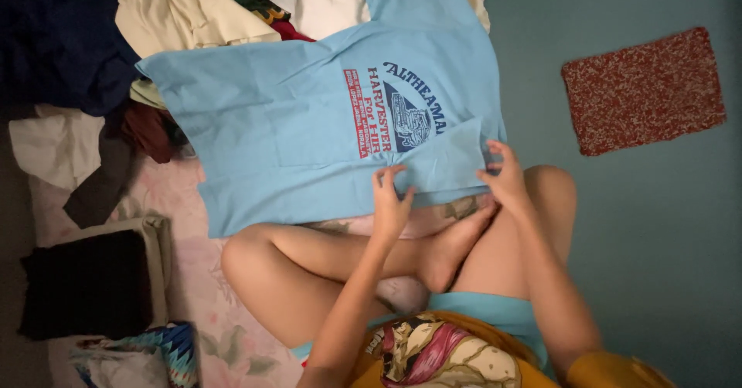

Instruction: Folding a variety of garments including t-shirts and shorts on a bed.

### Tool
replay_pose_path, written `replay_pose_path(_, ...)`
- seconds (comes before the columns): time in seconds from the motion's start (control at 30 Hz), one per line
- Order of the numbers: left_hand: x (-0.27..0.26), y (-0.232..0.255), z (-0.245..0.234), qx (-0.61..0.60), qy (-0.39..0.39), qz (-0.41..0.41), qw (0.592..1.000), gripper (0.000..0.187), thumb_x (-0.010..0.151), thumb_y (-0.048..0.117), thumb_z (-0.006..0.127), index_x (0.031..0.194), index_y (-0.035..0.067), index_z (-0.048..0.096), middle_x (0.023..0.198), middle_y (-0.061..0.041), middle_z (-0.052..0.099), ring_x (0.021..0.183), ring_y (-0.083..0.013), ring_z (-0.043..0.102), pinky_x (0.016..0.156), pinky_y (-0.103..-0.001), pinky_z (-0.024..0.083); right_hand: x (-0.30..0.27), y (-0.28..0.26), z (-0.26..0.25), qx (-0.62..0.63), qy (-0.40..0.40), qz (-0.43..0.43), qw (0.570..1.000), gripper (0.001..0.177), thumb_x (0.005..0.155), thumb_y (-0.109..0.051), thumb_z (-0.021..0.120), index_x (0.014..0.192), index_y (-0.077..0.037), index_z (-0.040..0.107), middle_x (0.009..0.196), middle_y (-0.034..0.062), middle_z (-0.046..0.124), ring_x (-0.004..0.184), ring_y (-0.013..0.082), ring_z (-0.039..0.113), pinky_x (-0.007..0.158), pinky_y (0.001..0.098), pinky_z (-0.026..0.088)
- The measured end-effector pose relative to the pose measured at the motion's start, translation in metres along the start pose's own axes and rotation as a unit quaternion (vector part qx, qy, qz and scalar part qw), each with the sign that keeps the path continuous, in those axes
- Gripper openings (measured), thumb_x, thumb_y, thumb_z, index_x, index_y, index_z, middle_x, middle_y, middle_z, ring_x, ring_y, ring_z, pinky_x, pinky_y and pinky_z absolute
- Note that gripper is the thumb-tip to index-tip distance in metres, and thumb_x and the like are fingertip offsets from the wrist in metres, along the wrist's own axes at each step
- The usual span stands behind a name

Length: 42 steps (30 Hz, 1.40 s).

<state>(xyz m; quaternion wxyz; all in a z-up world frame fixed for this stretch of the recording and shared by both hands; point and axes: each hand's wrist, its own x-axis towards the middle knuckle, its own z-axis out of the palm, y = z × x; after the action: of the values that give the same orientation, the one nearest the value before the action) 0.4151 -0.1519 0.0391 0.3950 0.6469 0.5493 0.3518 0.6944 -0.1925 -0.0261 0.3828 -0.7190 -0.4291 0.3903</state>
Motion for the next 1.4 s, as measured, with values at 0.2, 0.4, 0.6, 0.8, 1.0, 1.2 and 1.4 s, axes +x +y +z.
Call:
replay_pose_path(0.2,0.013,0.022,-0.005,-0.018,0.044,-0.107,0.993,0.052,0.084,0.009,0.077,0.129,0.003,0.051,0.125,-0.021,0.049,0.099,-0.0346,0.056,0.085,-0.040,0.051,-0.002,0.037,0.007,-0.003,0.033,-0.074,0.997,0.088,0.071,0.001,0.087,0.149,-0.009,0.046,0.138,0.0165,0.054,0.115,0.0248,0.058,0.087,0.0350,0.055)
replay_pose_path(0.4,0.032,0.020,-0.008,0.105,0.098,-0.011,0.990,0.038,0.088,0.016,0.077,0.121,0.009,0.059,0.120,-0.016,0.057,0.112,-0.0366,0.054,0.097,-0.048,0.044,-0.002,0.012,0.005,-0.066,0.031,-0.044,0.996,0.082,0.074,-0.003,0.084,0.148,-0.010,0.048,0.138,0.0183,0.051,0.100,0.0267,0.060,0.084,0.0347,0.056)
replay_pose_path(0.6,0.058,-0.004,-0.015,0.293,0.043,0.047,0.954,0.022,0.087,0.032,0.074,0.108,0.024,0.072,0.116,-0.001,0.066,0.116,-0.0318,0.055,0.100,-0.064,0.031,0.017,0.004,0.007,-0.076,0.058,-0.031,0.995,0.059,0.091,-0.023,0.082,0.142,-0.009,0.056,0.121,0.0140,0.068,0.098,0.0248,0.065,0.086,0.0354,0.052)
replay_pose_path(0.8,0.069,-0.012,-0.020,0.305,-0.015,0.051,0.951,0.020,0.085,0.041,0.077,0.096,0.024,0.076,0.102,0.004,0.071,0.109,-0.0272,0.056,0.100,-0.064,0.029,0.048,0.008,0.014,-0.039,0.051,0.023,0.998,0.049,0.086,-0.024,0.084,0.126,-0.004,0.064,0.096,0.0116,0.075,0.086,0.0199,0.070,0.077,0.0331,0.054)
replay_pose_path(1.0,0.065,-0.024,-0.007,0.298,0.051,0.064,0.951,0.020,0.088,0.037,0.074,0.100,0.021,0.070,0.104,-0.002,0.068,0.108,-0.0284,0.055,0.097,-0.060,0.032,0.052,0.042,0.014,-0.003,0.074,0.018,0.997,0.036,0.089,-0.020,0.079,0.118,-0.002,0.069,0.096,0.0115,0.076,0.085,0.0178,0.070,0.075,0.0314,0.055)
replay_pose_path(1.2,0.031,0.006,-0.013,0.270,0.123,0.021,0.955,0.033,0.090,0.030,0.075,0.111,0.008,0.060,0.106,-0.018,0.064,0.104,-0.0363,0.057,0.088,-0.052,0.041,0.013,0.012,0.005,-0.081,0.038,0.052,0.995,0.048,0.091,-0.036,0.080,0.119,0.000,0.068,0.105,0.0155,0.075,0.096,0.0230,0.070,0.085,0.0351,0.054)
replay_pose_path(1.4,-0.005,0.022,-0.014,0.122,0.041,-0.051,0.990,0.044,0.088,0.020,0.077,0.121,0.003,0.053,0.091,-0.019,0.065,0.085,-0.0393,0.063,0.075,-0.047,0.050,-0.002,0.012,0.000,-0.131,-0.022,0.106,0.985,0.065,0.080,-0.037,0.085,0.128,0.001,0.064,0.108,0.0180,0.074,0.093,0.0264,0.072,0.077,0.0377,0.057)
